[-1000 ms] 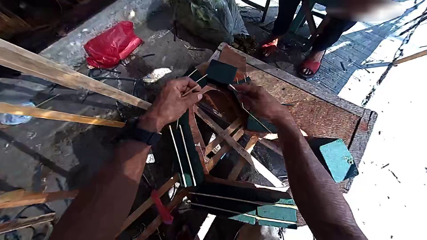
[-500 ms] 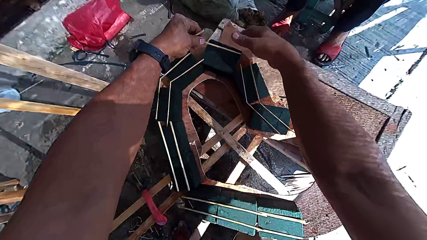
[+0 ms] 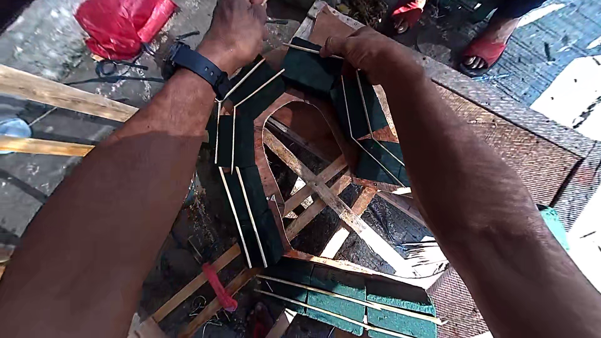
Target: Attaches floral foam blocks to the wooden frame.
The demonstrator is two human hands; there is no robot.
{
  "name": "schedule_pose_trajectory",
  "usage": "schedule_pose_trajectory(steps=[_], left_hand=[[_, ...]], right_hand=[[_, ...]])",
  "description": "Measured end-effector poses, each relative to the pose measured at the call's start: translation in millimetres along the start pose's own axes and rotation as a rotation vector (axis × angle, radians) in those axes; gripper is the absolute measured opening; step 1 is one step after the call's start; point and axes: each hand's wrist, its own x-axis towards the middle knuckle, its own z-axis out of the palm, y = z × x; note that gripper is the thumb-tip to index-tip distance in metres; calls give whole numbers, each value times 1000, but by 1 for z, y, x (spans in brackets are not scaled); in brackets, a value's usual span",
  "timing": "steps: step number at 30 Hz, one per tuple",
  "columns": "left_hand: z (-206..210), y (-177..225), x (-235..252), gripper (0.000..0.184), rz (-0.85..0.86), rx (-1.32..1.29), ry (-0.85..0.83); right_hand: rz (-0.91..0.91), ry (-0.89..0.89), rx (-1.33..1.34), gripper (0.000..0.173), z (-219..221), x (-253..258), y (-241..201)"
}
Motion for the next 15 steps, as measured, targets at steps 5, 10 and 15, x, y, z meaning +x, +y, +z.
schedule_pose_trajectory(steps=[5, 10, 15], left_hand=[[-4, 17, -22, 32, 151, 166, -11], [42, 41, -58, 28, 451, 291, 178], [117, 52, -80, 29, 570, 115, 346]], right_hand=[[-26, 15, -137, 53, 5, -22, -23], [-51, -4, 37, 45, -4, 23, 19], [-26, -25, 121, 44, -12, 54, 38]])
